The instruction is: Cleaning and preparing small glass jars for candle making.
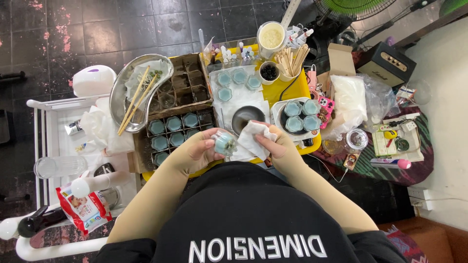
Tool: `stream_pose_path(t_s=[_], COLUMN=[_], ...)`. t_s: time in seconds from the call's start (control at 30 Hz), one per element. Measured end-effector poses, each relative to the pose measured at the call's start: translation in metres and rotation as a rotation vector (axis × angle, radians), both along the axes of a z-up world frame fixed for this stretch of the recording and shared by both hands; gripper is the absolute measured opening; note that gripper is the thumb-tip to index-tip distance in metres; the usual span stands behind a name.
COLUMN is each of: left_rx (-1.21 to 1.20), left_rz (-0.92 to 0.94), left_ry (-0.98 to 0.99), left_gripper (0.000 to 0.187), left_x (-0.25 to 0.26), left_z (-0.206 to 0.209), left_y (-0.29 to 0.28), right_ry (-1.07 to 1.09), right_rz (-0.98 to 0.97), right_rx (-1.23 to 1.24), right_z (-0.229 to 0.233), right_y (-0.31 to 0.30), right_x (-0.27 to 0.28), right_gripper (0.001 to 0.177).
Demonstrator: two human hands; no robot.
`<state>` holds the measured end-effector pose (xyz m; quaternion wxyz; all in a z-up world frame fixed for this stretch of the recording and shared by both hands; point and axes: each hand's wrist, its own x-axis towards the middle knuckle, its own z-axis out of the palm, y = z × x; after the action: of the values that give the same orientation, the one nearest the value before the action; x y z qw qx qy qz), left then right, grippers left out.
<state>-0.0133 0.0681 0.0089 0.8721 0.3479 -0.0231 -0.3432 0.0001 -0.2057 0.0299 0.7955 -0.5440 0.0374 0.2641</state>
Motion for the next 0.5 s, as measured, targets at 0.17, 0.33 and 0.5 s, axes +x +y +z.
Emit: stream_pose_path(t_s=[0.17, 0.33, 0.5], left_rx=[-0.181, 0.039, 0.465], left_rz=[0.012, 0.137, 0.314], left_ry=[0.082, -0.004, -0.365], left_gripper=[0.056, 0.047, 0.047], left_x=[0.0, -0.001, -0.008], left_z=[0.011, 0.006, 0.02], left_y=[-0.012, -0.03, -0.05], right_ry=[-0.048, -0.071, -0.027], right_rz=[-0.025, 0.006, 0.134], right_rx=[-0.052, -0.061, 0.27], right_z=[0.024, 0.027, 0.038], right_y=[0.003, 0.001, 0.012], right_x=[0.005, 0.002, -0.004], right_gripper=[0.038, 0.043, 0.057])
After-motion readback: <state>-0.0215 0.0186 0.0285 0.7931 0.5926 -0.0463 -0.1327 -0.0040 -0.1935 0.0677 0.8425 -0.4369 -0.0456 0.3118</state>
